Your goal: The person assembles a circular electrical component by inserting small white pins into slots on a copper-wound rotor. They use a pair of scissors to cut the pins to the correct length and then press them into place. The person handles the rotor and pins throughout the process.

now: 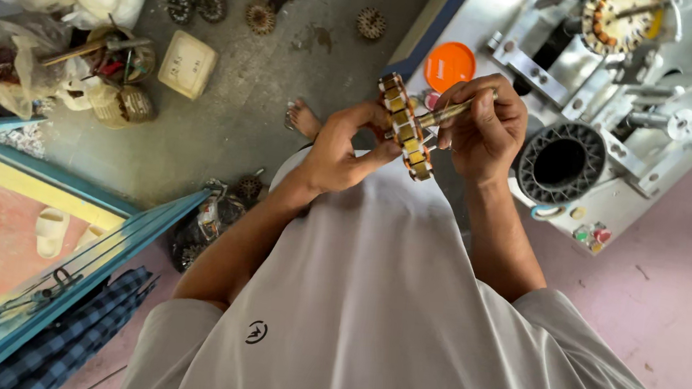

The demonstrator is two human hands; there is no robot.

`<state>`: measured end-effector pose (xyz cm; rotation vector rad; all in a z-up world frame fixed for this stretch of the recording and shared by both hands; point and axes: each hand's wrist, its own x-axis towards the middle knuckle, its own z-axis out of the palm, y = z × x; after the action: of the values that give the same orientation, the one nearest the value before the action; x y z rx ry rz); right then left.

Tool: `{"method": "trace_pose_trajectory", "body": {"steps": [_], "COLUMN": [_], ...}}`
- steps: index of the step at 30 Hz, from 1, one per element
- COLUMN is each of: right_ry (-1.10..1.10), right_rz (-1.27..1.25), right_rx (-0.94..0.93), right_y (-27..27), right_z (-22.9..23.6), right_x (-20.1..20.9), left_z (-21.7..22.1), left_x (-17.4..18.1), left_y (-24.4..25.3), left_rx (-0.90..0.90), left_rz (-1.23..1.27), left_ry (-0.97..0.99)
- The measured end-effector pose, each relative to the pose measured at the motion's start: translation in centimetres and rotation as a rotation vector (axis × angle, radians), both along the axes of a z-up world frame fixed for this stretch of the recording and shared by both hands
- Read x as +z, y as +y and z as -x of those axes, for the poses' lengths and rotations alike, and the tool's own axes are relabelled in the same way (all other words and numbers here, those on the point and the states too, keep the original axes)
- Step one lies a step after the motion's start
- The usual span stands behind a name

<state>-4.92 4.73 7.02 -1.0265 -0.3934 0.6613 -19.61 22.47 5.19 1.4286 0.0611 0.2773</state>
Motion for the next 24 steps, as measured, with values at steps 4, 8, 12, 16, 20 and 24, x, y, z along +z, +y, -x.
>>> {"method": "trace_pose_trajectory", "body": {"steps": [4, 8, 12, 16, 20, 24], "right_ry": [0.233, 0.493, 0.61, 0.676, 0.538, 0.35], "right_rz": [-0.108, -0.225, -0.062, 0.007, 0.013, 0.105], "right_rx": [0.07, 0.101, 0.129, 0.17, 0.315, 0.51], "right_y": [7.2, 12.0, 16.1, 19.6, 23.4, 29.3], "right_z": [1.4, 3.4, 3.9, 2.7, 0.0, -2.5], "right_x": [-2.8, -4.6, -3.4, -3.1, -4.8, -5.2], "left_z": [1.8, 3.1, 3.4, 3.2, 3.4, 3.3], "left_x": [2.6, 4.3, 4.2, 3.6, 2.9, 1.1], "left_y": [6.0, 11.2, 14.3, 16.4, 19.0, 22.2], "left_rx": [0.19, 0.297, 0.348, 0.477, 0.568, 0.575], "left_rz": [-0.252, -0.465, -0.508, -0.541, -0.512, -0.355], "left_ry": [0.006, -0.056, -0.02, -0.034, -0.028, 0.174]}}
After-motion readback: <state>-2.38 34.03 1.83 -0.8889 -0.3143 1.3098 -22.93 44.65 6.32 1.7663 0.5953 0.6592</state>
